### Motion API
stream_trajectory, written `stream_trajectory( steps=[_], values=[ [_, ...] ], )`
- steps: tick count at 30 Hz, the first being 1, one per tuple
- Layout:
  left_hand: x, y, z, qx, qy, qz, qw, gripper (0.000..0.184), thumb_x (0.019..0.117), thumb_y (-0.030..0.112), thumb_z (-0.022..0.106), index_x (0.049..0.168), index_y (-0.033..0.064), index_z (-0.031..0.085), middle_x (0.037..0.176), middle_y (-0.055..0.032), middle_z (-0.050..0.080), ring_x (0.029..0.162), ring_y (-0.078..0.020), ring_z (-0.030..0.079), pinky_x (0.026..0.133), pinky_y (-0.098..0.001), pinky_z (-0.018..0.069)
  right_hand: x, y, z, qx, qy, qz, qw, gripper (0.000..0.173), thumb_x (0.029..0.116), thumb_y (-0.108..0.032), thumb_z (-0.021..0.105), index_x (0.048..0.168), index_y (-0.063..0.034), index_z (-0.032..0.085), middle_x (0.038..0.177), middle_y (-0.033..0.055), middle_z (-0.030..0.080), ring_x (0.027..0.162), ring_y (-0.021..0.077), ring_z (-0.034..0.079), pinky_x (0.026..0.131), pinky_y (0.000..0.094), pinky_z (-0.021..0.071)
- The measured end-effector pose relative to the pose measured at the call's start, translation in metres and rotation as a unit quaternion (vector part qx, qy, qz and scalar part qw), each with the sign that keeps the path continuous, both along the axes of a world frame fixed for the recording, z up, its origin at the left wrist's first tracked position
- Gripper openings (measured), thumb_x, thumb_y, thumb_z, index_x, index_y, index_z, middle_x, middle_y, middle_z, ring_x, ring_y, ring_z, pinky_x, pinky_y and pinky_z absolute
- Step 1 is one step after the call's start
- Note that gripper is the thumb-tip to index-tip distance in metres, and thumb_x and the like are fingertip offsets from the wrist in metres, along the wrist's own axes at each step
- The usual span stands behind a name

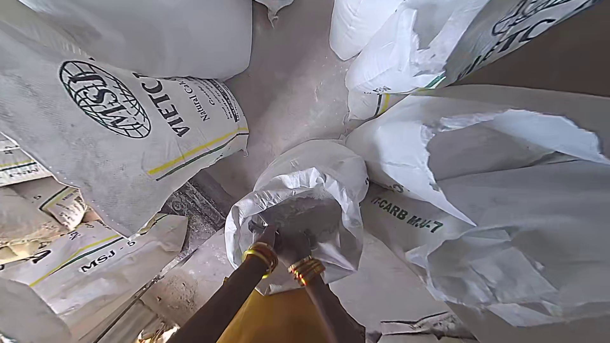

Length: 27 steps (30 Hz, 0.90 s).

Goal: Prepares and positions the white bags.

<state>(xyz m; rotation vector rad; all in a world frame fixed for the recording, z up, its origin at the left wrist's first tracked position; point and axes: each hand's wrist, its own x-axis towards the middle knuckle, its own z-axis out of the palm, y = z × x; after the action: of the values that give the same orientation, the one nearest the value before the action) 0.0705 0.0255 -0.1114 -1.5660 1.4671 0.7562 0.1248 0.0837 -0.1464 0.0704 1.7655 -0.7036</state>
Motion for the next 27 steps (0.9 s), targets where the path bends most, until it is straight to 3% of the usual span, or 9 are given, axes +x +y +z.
stream_trajectory(
  steps=[2,5,7,10,12,17,20,23,27],
  values=[
    [0.010,-0.009,-0.014,-0.021,0.016,-0.029,0.999,0.047,0.1053,0.016,0.053,0.147,-0.0016,0.043,0.134,-0.0215,0.054,0.114,-0.0249,0.055,0.094,-0.0373,0.0464,0.014,-0.007,-0.019,-0.012,0.057,-0.035,0.998,0.039,0.0940,-0.038,0.065,0.106,-0.0022,0.074,0.098,0.0201,0.075,0.097,0.0385,0.072,0.083,0.0575,0.0543],
    [0.028,-0.013,-0.037,-0.053,0.036,-0.018,0.998,0.044,0.1085,0.018,0.049,0.145,-0.0072,0.046,0.142,-0.0272,0.053,0.126,-0.0320,0.055,0.104,-0.0434,0.0453,0.020,-0.013,-0.039,-0.058,-0.002,-0.057,0.997,0.036,0.1003,-0.031,0.063,0.116,0.0000,0.072,0.108,0.0220,0.073,0.108,0.0393,0.069,0.095,0.0568,0.0497],
    [0.026,-0.015,-0.027,-0.033,0.041,0.036,0.998,0.048,0.1103,0.024,0.045,0.150,-0.0033,0.042,0.147,-0.0279,0.049,0.130,-0.0369,0.053,0.103,-0.0504,0.0447,0.039,-0.010,-0.051,-0.075,0.135,-0.136,0.979,0.039,0.0969,-0.033,0.063,0.108,0.0016,0.075,0.104,0.0225,0.075,0.102,0.0400,0.071,0.092,0.0581,0.0524],
    [0.028,-0.023,-0.023,-0.010,0.028,0.106,0.994,0.056,0.1102,0.033,0.046,0.153,-0.0029,0.036,0.151,-0.0274,0.044,0.133,-0.0393,0.047,0.105,-0.0551,0.0404,0.030,0.000,-0.026,0.041,0.315,-0.252,0.914,0.054,0.0875,-0.026,0.059,0.124,0.0138,0.066,0.131,0.0357,0.061,0.125,0.0515,0.058,0.108,0.0593,0.0439],
    [0.040,-0.023,-0.034,0.014,0.023,0.153,0.988,0.070,0.1083,0.035,0.051,0.159,-0.0021,0.021,0.159,-0.0270,0.034,0.143,-0.0398,0.040,0.110,-0.0564,0.0408,0.006,0.015,-0.024,0.151,0.361,-0.248,0.886,0.062,0.0909,-0.019,0.048,0.138,0.0206,0.049,0.145,0.0431,0.045,0.138,0.0571,0.043,0.118,0.0572,0.0324],
    [0.070,-0.040,-0.050,0.033,0.052,0.171,0.983,0.071,0.1001,0.006,0.061,0.158,-0.0045,0.021,0.151,-0.0304,0.040,0.127,-0.0390,0.053,0.097,-0.0489,0.0513,-0.064,0.026,-0.043,0.330,0.194,-0.216,0.898,0.046,0.1086,-0.025,0.043,0.130,0.0114,0.061,0.126,0.0314,0.066,0.125,0.0412,0.062,0.107,0.0525,0.0440],
    [0.096,-0.085,-0.056,0.104,0.055,0.137,0.983,0.050,0.0981,-0.007,0.057,0.145,-0.0112,0.038,0.132,-0.0290,0.052,0.107,-0.0303,0.058,0.087,-0.0390,0.0528,-0.079,0.034,-0.044,0.335,0.113,-0.196,0.915,0.046,0.1126,-0.022,0.034,0.140,0.0068,0.055,0.140,0.0292,0.059,0.137,0.0379,0.053,0.115,0.0497,0.0368],
    [0.099,-0.107,-0.063,0.154,0.045,0.127,0.979,0.053,0.0981,-0.008,0.054,0.148,-0.0076,0.037,0.138,-0.0259,0.051,0.111,-0.0290,0.060,0.088,-0.0386,0.0545,-0.077,0.055,-0.047,0.315,0.056,-0.090,0.943,0.042,0.1123,-0.015,0.035,0.144,0.0085,0.048,0.146,0.0275,0.053,0.139,0.0322,0.050,0.116,0.0412,0.0354],
    [0.131,-0.123,-0.089,0.193,0.131,0.132,0.963,0.038,0.0957,-0.007,0.059,0.132,-0.0139,0.050,0.115,-0.0231,0.062,0.092,-0.0202,0.067,0.078,-0.0304,0.0582,-0.080,0.082,-0.067,0.343,0.041,0.002,0.939,0.041,0.1101,-0.018,0.044,0.141,0.0075,0.051,0.141,0.0323,0.055,0.134,0.0439,0.052,0.112,0.0562,0.0385]
  ],
)
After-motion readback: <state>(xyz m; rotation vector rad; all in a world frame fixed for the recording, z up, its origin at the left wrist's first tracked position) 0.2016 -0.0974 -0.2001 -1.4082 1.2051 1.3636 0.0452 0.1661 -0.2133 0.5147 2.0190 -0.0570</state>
